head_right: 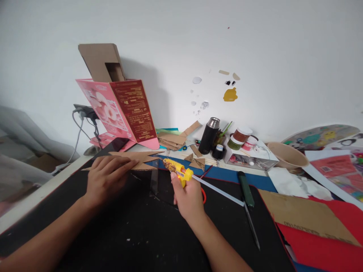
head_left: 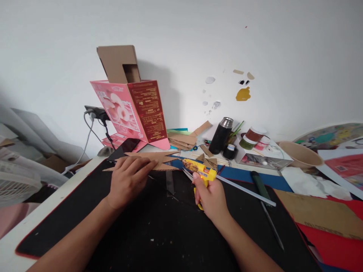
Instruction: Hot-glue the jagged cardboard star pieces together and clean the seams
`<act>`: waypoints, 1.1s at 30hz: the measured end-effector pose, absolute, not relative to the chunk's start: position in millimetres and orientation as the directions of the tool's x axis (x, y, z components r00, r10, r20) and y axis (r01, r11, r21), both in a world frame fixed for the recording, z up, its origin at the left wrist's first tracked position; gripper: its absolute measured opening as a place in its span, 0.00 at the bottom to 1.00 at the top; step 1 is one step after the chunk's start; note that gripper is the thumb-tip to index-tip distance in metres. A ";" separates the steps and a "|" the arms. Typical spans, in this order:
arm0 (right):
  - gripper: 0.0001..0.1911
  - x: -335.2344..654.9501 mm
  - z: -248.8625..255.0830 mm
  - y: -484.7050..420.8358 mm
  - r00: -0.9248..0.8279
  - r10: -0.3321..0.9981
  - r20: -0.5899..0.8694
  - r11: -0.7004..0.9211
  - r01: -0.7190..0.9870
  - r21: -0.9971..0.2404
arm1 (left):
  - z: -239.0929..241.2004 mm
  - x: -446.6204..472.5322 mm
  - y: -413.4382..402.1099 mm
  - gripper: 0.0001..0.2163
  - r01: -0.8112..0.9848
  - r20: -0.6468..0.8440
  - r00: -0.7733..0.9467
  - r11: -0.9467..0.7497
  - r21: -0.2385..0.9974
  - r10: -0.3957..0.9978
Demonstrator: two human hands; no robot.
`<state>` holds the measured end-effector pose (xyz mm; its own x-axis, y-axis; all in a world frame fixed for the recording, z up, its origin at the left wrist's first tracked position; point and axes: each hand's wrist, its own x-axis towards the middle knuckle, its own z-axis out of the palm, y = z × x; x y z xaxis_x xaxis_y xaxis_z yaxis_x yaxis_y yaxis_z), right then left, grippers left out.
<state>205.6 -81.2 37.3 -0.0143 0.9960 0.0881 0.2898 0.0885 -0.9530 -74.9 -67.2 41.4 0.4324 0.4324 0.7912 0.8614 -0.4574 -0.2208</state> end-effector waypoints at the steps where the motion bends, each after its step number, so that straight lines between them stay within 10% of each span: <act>1: 0.36 205.7 37.0 -81.1 -0.017 0.996 0.089 0.090 0.296 -0.951 | 41.7 -74.7 -67.2 0.16 0.861 0.793 0.433 -0.457 -0.223 0.430; 33: 0.33 206.5 34.6 -80.3 -0.009 0.996 0.089 0.087 0.319 -0.944 | 43.2 -75.7 -67.5 0.15 0.859 0.787 0.451 -0.444 -0.254 0.422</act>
<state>206.5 -80.3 34.6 -0.0092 0.9960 0.0891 0.3186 0.0874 -0.9438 -75.7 -67.5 43.2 0.4506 0.4219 0.7867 0.8592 -0.4441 -0.2539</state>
